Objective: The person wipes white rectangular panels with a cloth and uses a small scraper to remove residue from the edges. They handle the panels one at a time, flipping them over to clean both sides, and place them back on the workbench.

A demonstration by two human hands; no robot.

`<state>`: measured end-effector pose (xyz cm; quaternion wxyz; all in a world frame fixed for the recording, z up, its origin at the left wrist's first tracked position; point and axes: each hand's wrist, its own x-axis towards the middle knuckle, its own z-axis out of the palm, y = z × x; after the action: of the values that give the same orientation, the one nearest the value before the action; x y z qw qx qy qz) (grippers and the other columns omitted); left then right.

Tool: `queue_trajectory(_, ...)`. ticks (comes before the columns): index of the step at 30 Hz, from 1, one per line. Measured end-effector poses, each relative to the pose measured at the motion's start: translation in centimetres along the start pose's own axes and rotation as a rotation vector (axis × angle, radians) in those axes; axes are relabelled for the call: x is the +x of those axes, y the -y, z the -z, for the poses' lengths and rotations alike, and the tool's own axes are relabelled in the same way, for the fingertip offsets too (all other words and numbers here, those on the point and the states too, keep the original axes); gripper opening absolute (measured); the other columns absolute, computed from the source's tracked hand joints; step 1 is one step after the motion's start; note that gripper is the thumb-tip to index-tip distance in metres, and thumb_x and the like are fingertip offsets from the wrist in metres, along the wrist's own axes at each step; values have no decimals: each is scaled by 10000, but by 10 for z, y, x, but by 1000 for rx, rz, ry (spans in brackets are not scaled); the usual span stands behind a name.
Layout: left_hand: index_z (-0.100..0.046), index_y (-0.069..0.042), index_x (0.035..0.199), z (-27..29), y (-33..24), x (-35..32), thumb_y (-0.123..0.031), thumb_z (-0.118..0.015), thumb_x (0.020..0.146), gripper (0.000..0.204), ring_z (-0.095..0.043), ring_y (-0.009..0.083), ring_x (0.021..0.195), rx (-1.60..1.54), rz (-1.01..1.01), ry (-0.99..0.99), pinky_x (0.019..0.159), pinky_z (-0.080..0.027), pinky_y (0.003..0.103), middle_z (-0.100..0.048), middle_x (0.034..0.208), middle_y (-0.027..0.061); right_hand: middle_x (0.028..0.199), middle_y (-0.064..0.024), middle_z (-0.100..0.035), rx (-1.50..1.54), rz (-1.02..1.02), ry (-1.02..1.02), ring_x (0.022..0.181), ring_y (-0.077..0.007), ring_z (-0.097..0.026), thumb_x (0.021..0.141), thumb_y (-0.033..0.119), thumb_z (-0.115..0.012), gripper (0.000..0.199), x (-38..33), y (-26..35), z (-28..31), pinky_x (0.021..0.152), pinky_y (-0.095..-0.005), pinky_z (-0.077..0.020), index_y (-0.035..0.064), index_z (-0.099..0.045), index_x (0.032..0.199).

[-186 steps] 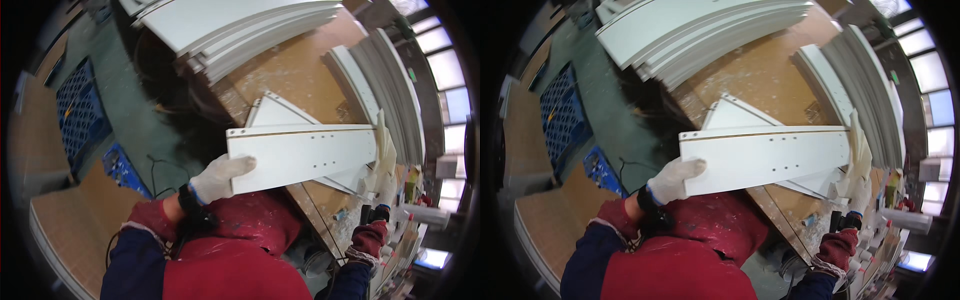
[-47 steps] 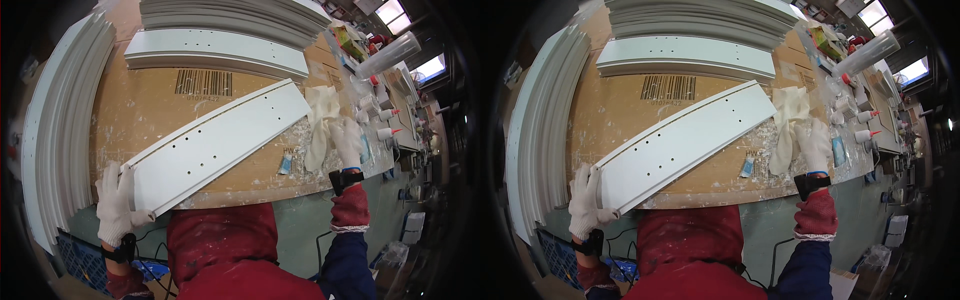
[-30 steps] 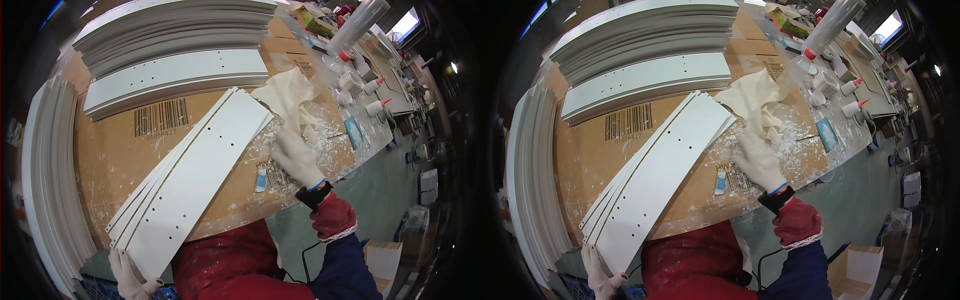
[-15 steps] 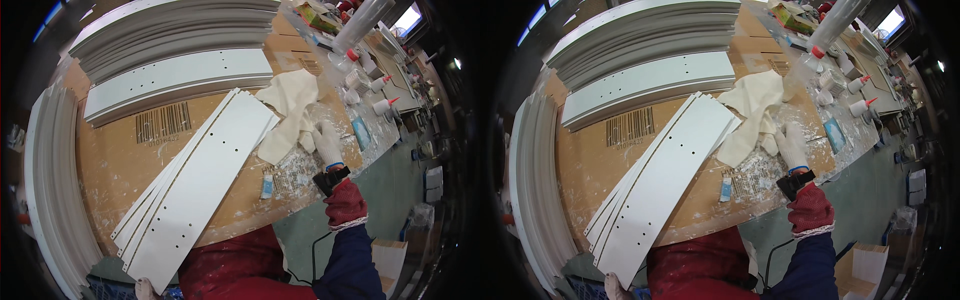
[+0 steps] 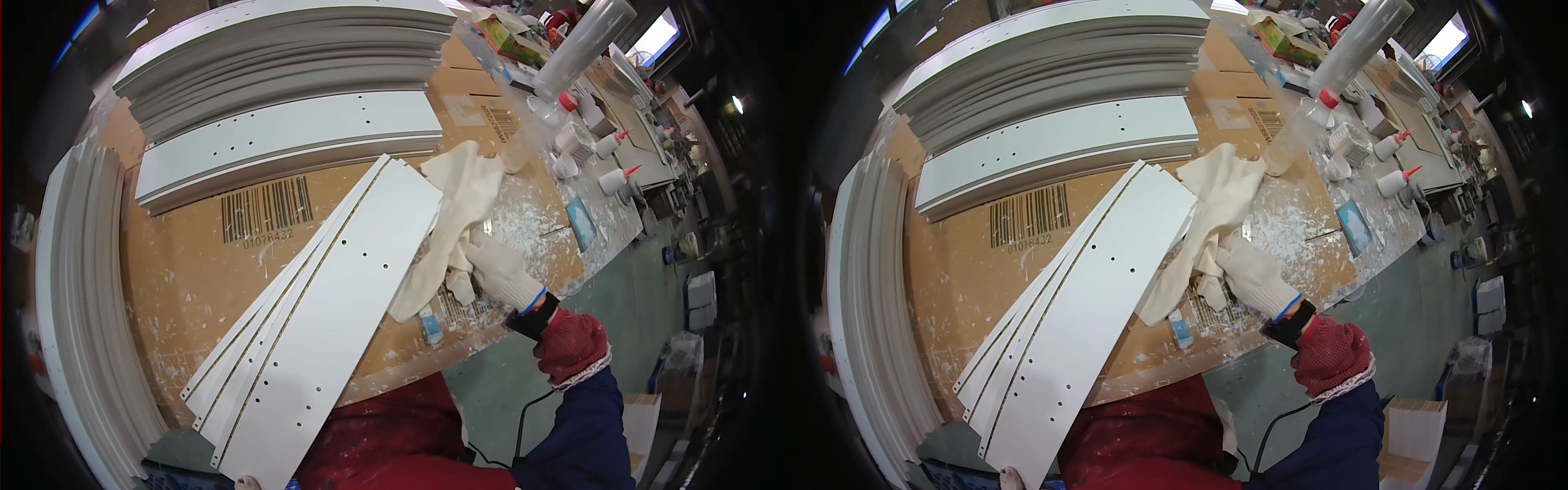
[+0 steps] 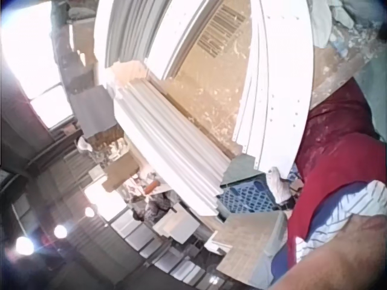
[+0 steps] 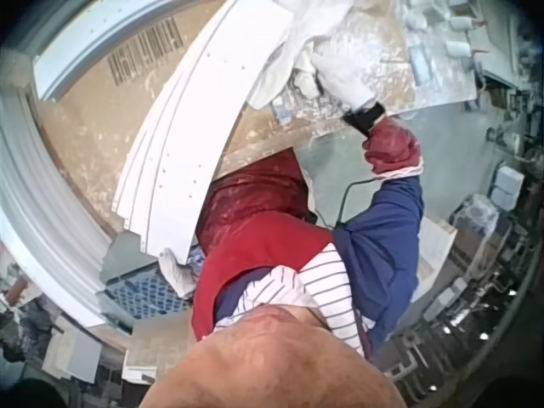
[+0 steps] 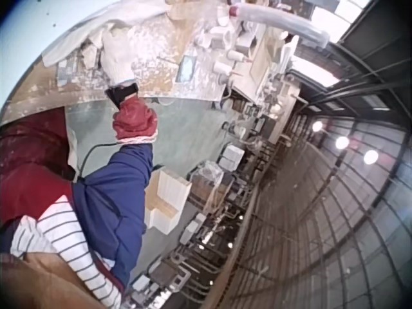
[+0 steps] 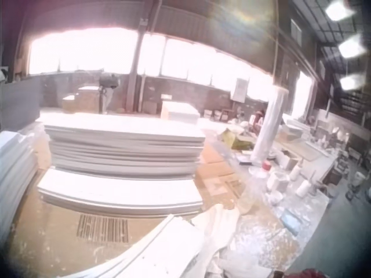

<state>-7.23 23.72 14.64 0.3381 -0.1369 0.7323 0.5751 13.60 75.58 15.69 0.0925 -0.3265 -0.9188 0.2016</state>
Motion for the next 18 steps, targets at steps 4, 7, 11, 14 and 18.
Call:
queue_trajectory(4, -560, 40, 1188, -5, -6, -4, -249, -621, 900, 412, -591, 273, 1050, -176, 89, 36, 937, -447, 385, -626, 1138, 159, 1039, -175, -582, -114, 79, -13, 965, -374, -556, 875, 67, -485, 202, 13, 0, 8, 790, -410, -473, 40, -575, 1054)
queue_trajectory(7, -560, 49, 1151, -1, 0, 1, -356, -549, 955, 450, -582, 232, 993, 92, 103, 0, 884, -452, 358, -616, 1109, 141, 998, -184, -591, -252, -112, -222, 878, -366, -574, 865, 132, -525, 151, 25, -23, -1, 730, -434, -480, 27, -589, 953)
queue_trajectory(11, -585, 49, 1125, 5, 10, 2, -344, -554, 954, 430, -584, 247, 953, 496, -335, 32, 857, -461, 371, -620, 1065, 156, 951, -202, -622, -528, -448, -235, 862, -365, -616, 849, 185, -573, 209, 35, -50, -1, 703, -458, -501, 20, -635, 961)
queue_trajectory(14, -594, 52, 1107, -4, 3, 1, -334, -551, 954, 418, -587, 245, 934, 127, -20, -7, 853, -465, 374, -630, 1041, 155, 938, -208, -648, -490, -628, -305, 931, -370, -635, 853, 197, -578, 208, 38, -61, -16, 729, -465, -524, 18, -658, 922)
queue_trajectory(18, -588, 52, 1112, -8, 4, 1, -318, -557, 950, 406, -584, 237, 935, -75, 39, 8, 858, -464, 367, -630, 1047, 155, 870, -225, -660, -585, -549, -241, 825, -389, -659, 872, 250, -560, 272, 33, -53, -23, 684, -458, -534, 4, -675, 892)
